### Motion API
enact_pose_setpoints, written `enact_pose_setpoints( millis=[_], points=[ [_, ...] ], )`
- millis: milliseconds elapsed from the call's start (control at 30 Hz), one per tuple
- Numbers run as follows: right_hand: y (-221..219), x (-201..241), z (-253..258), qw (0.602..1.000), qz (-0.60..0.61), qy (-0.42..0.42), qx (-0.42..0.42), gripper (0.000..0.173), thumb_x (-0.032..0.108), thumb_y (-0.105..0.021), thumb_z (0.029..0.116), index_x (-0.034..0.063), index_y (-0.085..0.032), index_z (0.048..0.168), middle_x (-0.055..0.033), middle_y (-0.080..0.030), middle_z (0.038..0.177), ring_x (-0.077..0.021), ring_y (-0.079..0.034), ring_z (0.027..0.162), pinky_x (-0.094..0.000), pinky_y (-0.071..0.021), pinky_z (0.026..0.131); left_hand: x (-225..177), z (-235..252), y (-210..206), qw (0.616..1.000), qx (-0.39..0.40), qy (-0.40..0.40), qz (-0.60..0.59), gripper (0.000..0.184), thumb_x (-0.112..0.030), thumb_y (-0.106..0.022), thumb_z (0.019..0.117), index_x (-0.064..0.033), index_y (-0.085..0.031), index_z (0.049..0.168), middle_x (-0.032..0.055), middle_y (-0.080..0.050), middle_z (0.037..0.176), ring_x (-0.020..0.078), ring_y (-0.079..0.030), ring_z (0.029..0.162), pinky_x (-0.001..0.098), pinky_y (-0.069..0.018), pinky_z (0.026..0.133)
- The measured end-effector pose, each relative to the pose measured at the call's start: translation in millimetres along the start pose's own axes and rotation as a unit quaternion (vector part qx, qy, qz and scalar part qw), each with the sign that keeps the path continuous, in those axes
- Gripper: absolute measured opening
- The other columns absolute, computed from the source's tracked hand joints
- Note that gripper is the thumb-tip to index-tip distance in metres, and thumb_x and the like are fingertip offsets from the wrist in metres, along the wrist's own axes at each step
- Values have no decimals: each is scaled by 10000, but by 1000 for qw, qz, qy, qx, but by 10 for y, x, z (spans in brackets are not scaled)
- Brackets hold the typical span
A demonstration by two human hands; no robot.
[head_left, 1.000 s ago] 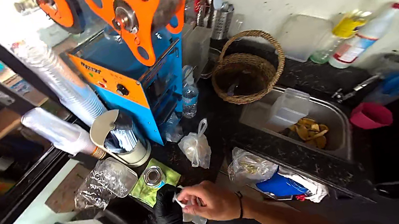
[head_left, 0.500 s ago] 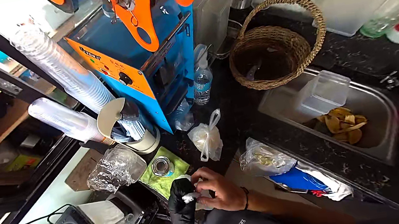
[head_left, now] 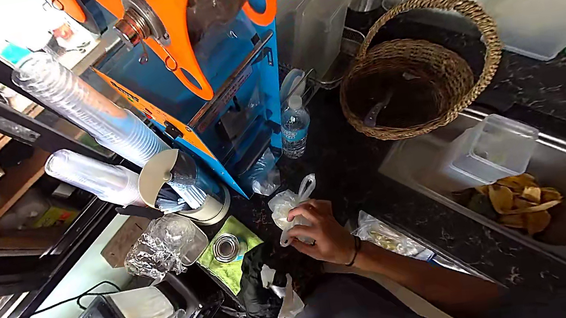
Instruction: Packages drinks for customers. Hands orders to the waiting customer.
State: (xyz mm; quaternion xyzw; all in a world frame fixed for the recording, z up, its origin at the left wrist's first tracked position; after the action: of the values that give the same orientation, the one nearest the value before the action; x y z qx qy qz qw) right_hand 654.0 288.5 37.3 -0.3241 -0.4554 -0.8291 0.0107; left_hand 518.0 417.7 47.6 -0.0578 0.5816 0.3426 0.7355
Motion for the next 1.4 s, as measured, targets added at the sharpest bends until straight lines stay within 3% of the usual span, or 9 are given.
enact_pose_setpoints(
  millis=[167, 400, 633, 733, 1000, 1133, 1233, 1300, 1400],
  points=[
    [79, -106, 176, 995, 99, -29, 8, 188, 372, -649, 950, 230, -755, 1011, -21, -676, 1164, -207, -577, 1187, -519, -385, 1025, -27, 211, -141, 998, 57, 1, -5, 683, -191, -728, 860, 157, -474, 1390, 247, -582, 1384, 189, -547, 1324, 339, -427, 1139],
    [164, -234, 271, 985, 164, -61, 5, 255, 392, -626, 963, 181, -755, 1026, -52, -669, 1184, -212, -576, 1185, -517, -386, 1019, -121, 291, -94, 991, -7, -10, -132, 630, -409, -734, 920, -217, -506, 1475, -10, -589, 1443, 173, -576, 1300, 380, -494, 1089],
    [183, -260, 313, 981, 184, -59, 18, 253, 384, -641, 955, 156, -750, 981, -62, -662, 1199, -220, -563, 1203, -516, -381, 1019, -51, 527, -464, 995, 65, 13, -72, 660, -303, -728, 914, 127, -506, 1363, 164, -639, 1331, 168, -588, 1275, 358, -464, 1124],
    [182, -268, 290, 978, 201, -62, 12, 267, 360, -610, 976, 129, -741, 952, -68, -667, 1195, -220, -572, 1194, -512, -386, 1010, -83, 643, -542, 996, 89, 24, -1, 466, -111, -713, 893, 110, -580, 1281, 145, -684, 1232, 123, -629, 1189, 310, -483, 1090],
    [246, -280, 191, 968, 241, -69, -30, 281, 377, -614, 979, 140, -760, 1020, -61, -674, 1185, -226, -569, 1196, -486, -420, 1041, -22, 754, -591, 988, 142, 30, 54, 281, -103, -708, 826, 37, -665, 1066, 85, -711, 1015, 102, -664, 999, 293, -533, 952],
    [576, -864, -23, 947, 99, -265, -152, 482, 419, -634, 954, 43, -675, 1252, -178, -652, 1284, -340, -578, 1246, -584, -443, 1039, 13, 791, -607, 984, 109, -1, 141, 247, -100, -699, 770, 23, -676, 983, 137, -700, 971, 227, -674, 967, 397, -541, 909],
    [262, -1262, 0, 842, 359, -397, -68, 320, 257, -677, 976, -17, -665, 1140, -103, -683, 1060, -151, -641, 980, -347, -537, 879, 4, 803, -645, 978, 71, -40, 191, 265, -96, -682, 761, 71, -682, 967, 236, -695, 1013, 356, -677, 1001, 495, -529, 917],
    [182, -1111, 181, 823, 461, -326, -51, 193, 153, -600, 990, -19, -643, 1066, -42, -681, 914, -90, -652, 849, -290, -556, 801, 9, 829, -661, 982, 51, -65, 172, 223, -103, -673, 805, 63, -694, 953, 223, -699, 1002, 340, -678, 1002, 477, -529, 945],
    [204, -733, 449, 895, 410, -173, 12, 252, 184, -597, 987, -37, -688, 1068, -81, -708, 965, -113, -661, 890, -308, -553, 826, 30, 874, -760, 995, 76, -46, 50, 313, -81, -677, 842, 98, -635, 1094, 210, -670, 1141, 249, -623, 1144, 404, -466, 1058]
  ],
)
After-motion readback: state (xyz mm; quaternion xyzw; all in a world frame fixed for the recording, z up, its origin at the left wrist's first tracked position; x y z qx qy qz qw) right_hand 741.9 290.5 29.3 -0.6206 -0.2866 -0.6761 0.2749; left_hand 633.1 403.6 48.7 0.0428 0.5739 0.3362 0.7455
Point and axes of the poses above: each hand's wrist, its own z-axis towards the middle knuckle, its own y-axis out of the back of the hand, x = y × z, the point moved 9 cm from there along z, towards the middle knuckle
